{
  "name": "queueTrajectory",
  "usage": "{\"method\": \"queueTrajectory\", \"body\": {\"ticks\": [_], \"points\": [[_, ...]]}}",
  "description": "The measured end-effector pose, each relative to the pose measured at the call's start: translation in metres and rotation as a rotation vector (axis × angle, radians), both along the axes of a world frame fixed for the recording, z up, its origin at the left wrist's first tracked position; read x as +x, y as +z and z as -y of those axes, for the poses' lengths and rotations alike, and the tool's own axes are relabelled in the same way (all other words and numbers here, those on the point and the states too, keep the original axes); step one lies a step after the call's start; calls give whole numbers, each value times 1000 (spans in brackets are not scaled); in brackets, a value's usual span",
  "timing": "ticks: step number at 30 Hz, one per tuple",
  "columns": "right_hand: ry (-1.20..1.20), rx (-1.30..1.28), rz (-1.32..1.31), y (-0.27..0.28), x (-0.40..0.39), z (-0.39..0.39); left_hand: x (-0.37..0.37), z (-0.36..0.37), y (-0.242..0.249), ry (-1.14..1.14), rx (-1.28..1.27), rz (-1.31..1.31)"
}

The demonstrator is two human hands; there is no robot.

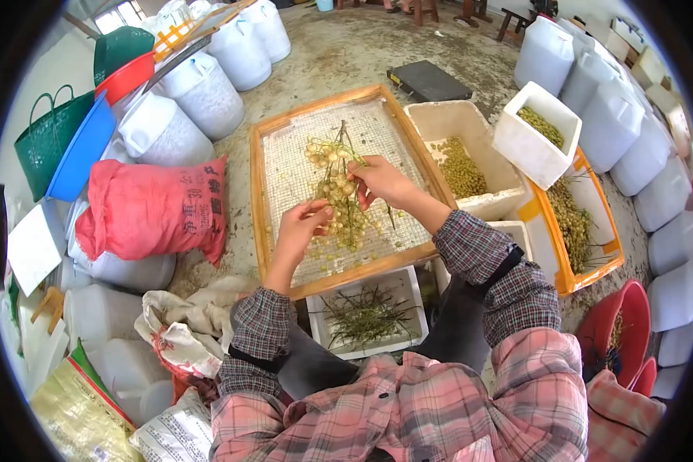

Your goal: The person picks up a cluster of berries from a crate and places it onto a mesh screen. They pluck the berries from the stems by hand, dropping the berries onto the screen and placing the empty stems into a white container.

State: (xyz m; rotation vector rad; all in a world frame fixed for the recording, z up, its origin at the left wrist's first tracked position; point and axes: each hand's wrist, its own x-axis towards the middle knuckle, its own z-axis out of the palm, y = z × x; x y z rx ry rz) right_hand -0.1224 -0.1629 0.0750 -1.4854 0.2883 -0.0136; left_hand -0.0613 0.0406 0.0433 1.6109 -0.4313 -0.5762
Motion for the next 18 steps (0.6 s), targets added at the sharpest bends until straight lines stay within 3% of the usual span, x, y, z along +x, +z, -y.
{"method": "queueTrajectory", "body": {"ticks": [3, 7, 10, 13, 14, 17, 18], "points": [[0, -3, -94, -30, 8, 0, 10, -17, -3, 18, 103, -25], [1, 136, -165, -68, 6, -3, 9, -15, -26, 23, -102, -271], [6, 220, -239, -95, 2, 6, 14, -12, -36, 140, -437, -439], [104, -321, -388, -83, -6, 28, 23, -21, -40, 75, -479, -523], [-9, -504, -427, -69, -9, 31, 22, -22, -39, 82, -427, -515], [-381, -1634, 444, -84, -25, 41, 8, -21, -17, 53, -270, -500], [-230, -1277, 399, -73, -32, 30, 2, -16, -10, 13, -225, -499]]}}
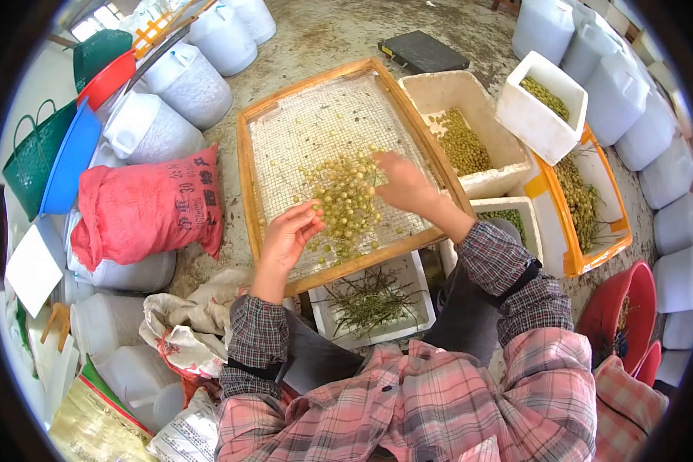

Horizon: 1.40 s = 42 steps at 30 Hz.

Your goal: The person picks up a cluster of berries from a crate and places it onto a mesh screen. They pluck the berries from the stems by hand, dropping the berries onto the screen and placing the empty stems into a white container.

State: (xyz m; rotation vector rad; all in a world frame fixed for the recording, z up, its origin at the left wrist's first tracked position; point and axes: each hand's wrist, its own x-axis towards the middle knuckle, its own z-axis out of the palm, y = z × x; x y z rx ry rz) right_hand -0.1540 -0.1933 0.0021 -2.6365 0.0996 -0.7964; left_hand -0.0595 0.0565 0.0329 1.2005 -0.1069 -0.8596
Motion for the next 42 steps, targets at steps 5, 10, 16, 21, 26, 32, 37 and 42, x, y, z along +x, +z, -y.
{"method": "queueTrajectory", "body": {"ticks": [5, 10, 16, 21, 26, 32, 37, 42], "points": [[412, 620, -170, 37, -25, -63, -17, 15, -14, -164, -21, -118], [458, 687, -83, 25, -31, -63, -29, 6, -19, -237, -102, -174], [449, 530, -152, 28, -53, -76, -58, -4, -11, -238, 175, 25], [514, 596, -214, 16, -70, -88, -68, -17, -22, -306, 230, 139], [412, 1109, -289, 11, -81, -88, -80, -27, -13, -504, 483, 499], [186, 1757, -287, 16, -81, -52, -49, -30, 18, -589, 835, 1019], [130, 1748, -396, 3, -71, -67, -41, 30, -26, -319, 890, 1695], [158, 1557, -396, -7, -74, -71, 6, 37, -19, -490, 791, 667]]}}
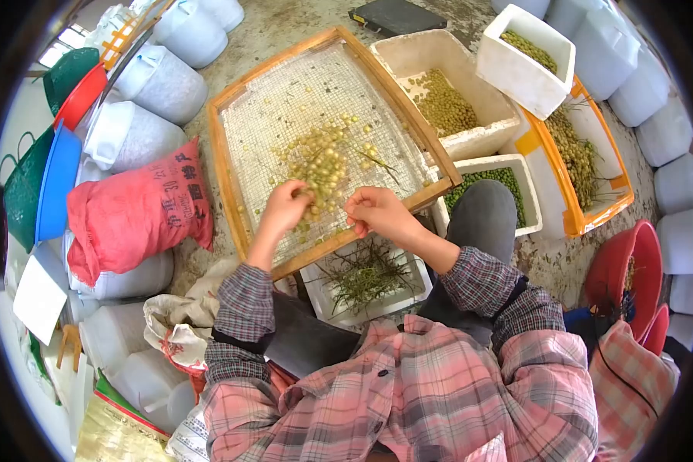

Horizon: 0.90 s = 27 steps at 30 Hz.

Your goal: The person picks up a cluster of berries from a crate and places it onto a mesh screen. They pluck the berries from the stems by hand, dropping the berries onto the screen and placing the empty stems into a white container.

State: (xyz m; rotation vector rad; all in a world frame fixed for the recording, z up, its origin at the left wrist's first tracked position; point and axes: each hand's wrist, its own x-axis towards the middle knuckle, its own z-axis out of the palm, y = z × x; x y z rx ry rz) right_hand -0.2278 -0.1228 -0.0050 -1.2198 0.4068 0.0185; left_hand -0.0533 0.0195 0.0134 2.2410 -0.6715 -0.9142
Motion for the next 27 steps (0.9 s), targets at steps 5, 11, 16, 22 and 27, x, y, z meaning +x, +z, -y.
{"method": "queueTrajectory", "body": {"ticks": [5, 11, 16, 22, 27], "points": [[11, -159, 107, -10, 26, -12, 16, -13, -6, 355, -349, -608], [-103, -317, 99, -12, 44, -28, 13, -18, -21, 383, -496, -814], [-309, -393, 215, -7, 43, -33, -6, -11, -7, 333, -661, -1046], [-329, -687, 297, 8, 38, -37, -26, 2, -20, 576, -912, -1229], [-316, -643, 252, 15, 47, -32, -30, 3, -22, 653, -843, -1131]]}}
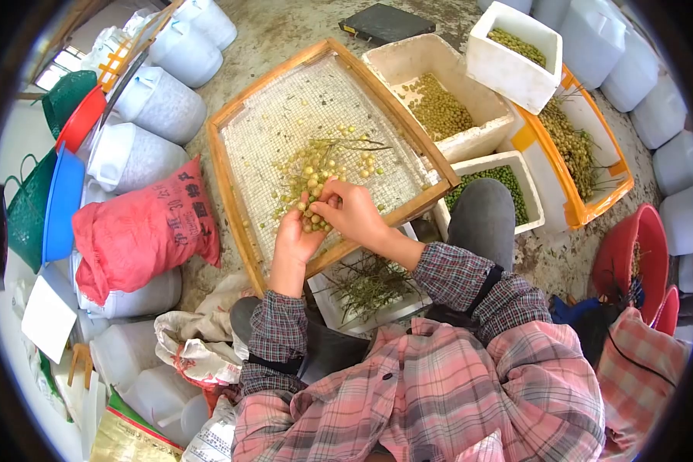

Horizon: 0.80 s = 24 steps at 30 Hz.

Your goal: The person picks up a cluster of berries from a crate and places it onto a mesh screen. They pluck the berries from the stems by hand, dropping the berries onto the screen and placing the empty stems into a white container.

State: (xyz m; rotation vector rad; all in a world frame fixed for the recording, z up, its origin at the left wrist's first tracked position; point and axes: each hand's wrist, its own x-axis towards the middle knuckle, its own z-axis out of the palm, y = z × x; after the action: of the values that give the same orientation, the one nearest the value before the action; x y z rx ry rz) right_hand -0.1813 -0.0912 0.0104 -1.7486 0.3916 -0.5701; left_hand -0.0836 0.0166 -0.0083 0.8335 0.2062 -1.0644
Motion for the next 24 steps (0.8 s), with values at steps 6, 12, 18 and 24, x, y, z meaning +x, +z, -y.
{"method": "queueTrajectory", "body": {"ticks": [6, 12, 18, 24], "points": [[6, 189, 15, -7, 7, 3, 1, -1, 0, 10, 80, 75], [71, 529, -155, -4, 5, 14, 3, -1, -9, -77, -29, 192], [107, 448, -196, -8, 5, 20, 9, -4, -9, -101, 211, 255], [160, 519, -243, -14, 3, 24, 10, -7, -4, -161, 249, 276]]}}
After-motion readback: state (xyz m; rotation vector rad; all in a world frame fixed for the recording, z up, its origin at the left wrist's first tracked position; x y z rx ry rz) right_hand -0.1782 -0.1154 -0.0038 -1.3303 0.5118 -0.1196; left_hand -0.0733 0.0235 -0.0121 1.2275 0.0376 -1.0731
